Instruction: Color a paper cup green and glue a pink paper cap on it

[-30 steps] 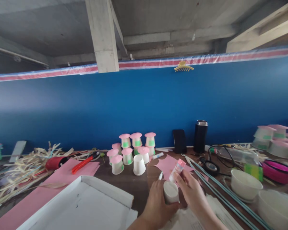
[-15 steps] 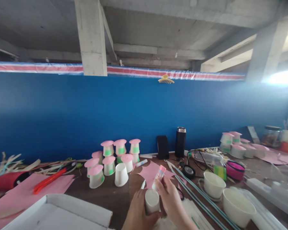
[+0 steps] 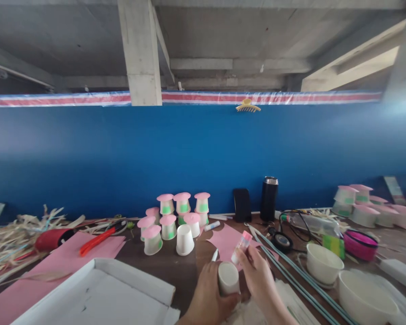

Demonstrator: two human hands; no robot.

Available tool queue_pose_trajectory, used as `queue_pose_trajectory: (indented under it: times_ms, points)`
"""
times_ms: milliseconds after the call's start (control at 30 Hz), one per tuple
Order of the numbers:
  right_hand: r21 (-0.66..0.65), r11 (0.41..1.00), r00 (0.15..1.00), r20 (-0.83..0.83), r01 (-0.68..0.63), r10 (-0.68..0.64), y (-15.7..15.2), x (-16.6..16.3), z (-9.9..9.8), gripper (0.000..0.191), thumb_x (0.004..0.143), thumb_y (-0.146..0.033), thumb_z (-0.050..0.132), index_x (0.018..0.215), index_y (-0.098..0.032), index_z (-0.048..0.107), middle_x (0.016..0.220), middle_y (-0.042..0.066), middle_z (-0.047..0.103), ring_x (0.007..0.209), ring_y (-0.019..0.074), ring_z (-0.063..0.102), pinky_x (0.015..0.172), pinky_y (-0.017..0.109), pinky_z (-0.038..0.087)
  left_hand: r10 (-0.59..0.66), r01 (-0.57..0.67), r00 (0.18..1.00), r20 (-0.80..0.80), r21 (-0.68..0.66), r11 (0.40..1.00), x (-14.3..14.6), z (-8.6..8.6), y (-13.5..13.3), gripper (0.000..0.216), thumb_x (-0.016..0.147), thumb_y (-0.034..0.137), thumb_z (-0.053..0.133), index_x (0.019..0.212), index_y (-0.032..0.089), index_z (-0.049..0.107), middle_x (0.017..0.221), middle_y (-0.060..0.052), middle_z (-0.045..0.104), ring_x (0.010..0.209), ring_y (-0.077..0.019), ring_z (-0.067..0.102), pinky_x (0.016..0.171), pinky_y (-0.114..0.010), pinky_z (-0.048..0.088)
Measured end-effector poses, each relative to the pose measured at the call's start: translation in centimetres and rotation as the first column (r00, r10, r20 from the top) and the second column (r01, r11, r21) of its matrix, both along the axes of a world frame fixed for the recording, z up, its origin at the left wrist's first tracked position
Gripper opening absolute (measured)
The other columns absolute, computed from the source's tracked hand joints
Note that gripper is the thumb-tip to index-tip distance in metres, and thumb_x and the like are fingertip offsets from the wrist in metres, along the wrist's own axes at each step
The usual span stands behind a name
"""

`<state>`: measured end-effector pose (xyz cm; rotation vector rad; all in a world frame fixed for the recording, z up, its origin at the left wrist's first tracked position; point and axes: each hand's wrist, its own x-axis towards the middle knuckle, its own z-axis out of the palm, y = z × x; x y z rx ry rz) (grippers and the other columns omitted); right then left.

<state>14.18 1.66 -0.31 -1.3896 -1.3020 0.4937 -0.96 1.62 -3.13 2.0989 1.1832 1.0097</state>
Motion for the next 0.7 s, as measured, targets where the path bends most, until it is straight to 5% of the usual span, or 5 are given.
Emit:
queue_pose_trajectory:
  times_ms: [367, 533, 700]
  points:
    - [0.013, 0.994, 0.994, 0.011, -0.111, 0.111, -0.5, -0.4, 0.9, 0.034, 0.084, -0.048, 0.047, 0.082, -0.018, 0.060, 0.066, 0.000, 0.060, 0.062, 0.0150, 0.054, 0.057, 0.021, 0.040, -0.003, 0.011, 0.995, 0.103, -0.071, 0.997, -0.3, 0.8, -0.6, 0.066, 0.060, 0.021, 0.066, 0.123, 0.018, 0.046, 0.120, -0.010, 0.058, 0.112, -0.0257, 0.050, 0.098, -0.037, 0.035]
    - [0.000, 0.995, 0.995, 0.034, -0.096, 0.096, -0.7, -0.5, 1.1, 0.033, 0.084, -0.047, 0.047, 0.084, -0.018, 0.061, 0.062, -0.001, 0.058, 0.061, 0.0160, 0.054, 0.056, 0.022, 0.040, -0.034, 0.038, 0.992, 0.118, -0.037, 0.999, -0.3, 1.0, -0.8, 0.055, 0.062, 0.019, 0.063, 0.116, 0.020, 0.050, 0.114, -0.007, 0.059, 0.106, -0.0239, 0.052, 0.094, -0.036, 0.037]
    - [-0.013, 0.997, 0.996, 0.048, -0.078, 0.079, -0.6, -0.6, 0.9, 0.032, 0.085, -0.046, 0.045, 0.084, -0.019, 0.061, 0.058, -0.002, 0.056, 0.058, 0.0155, 0.053, 0.053, 0.022, 0.038, 0.066, -0.065, 0.997, 0.037, -0.030, 0.997, 0.3, 1.2, -0.6, 0.053, 0.054, 0.027, 0.073, 0.102, 0.018, 0.055, 0.104, -0.008, 0.059, 0.100, -0.0265, 0.051, 0.090, -0.040, 0.038]
